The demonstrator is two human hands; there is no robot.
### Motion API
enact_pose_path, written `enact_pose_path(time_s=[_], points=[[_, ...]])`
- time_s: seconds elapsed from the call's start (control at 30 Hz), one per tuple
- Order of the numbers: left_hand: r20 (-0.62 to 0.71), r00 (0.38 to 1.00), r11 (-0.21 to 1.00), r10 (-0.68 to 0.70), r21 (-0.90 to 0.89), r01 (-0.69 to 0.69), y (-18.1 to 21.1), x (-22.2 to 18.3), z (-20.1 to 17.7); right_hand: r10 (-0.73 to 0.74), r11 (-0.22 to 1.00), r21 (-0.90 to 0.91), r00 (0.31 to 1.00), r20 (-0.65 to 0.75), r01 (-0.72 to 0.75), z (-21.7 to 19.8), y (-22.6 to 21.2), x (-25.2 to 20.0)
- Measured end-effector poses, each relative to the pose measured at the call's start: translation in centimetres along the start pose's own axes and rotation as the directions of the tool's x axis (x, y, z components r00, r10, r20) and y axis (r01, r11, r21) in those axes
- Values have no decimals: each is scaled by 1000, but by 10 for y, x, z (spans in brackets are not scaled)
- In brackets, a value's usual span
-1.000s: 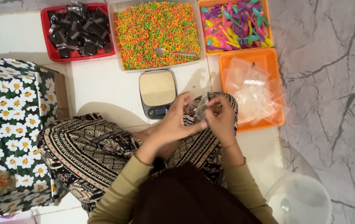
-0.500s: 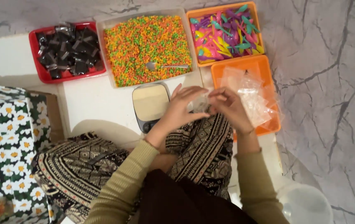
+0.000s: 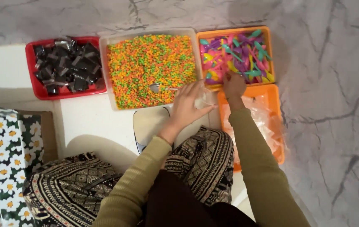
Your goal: Packaging small colorful items into plastic bags by scooping them from a container, weighing them on a scale, and sealing the bags.
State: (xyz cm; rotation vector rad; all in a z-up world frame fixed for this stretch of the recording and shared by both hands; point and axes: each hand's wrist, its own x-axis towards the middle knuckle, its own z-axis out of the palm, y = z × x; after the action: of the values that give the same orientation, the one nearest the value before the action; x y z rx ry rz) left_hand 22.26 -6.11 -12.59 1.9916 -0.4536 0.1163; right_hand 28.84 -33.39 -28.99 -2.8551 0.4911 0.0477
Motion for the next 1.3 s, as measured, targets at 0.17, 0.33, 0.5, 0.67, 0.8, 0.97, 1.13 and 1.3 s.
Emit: enact_pose_path(time_s=[0.17, 0.33, 0.5, 0.67, 0.8, 0.97, 1.13, 1.3], points=[[-39, 999, 999, -15, 36, 16, -16, 0, 11, 2, 995, -98, 997, -72, -9, 0, -7, -3], [-50, 999, 999, -19, 32, 21, -15, -1, 15, -111, 981, 138, 981, -162, 134, -12, 10, -11], [-76, 997, 996, 25, 87, -19, -12, -2, 22, -77, 909, 375, 958, -277, 182, -54, 20, -21], [-53, 998, 988, 26, 154, -18, -1, 0, 16, -29, 695, 665, 935, -352, 272, -169, -26, -62], [-37, 999, 989, 34, 148, -29, 5, -2, 7, -33, 655, 719, 960, -279, 232, -260, -72, -127], [-46, 996, 977, 76, 204, -66, 10, -14, 1, -263, 752, 566, 941, -213, 338, -305, -123, -175], [-41, 981, 962, 188, 209, -175, 27, -26, -12, -395, 800, 421, 904, -164, 427, -246, -133, -177], [-96, 961, 959, 259, 141, -245, -3, -43, -29, -497, 824, 269, 864, -76, 498, -232, -170, -187]])
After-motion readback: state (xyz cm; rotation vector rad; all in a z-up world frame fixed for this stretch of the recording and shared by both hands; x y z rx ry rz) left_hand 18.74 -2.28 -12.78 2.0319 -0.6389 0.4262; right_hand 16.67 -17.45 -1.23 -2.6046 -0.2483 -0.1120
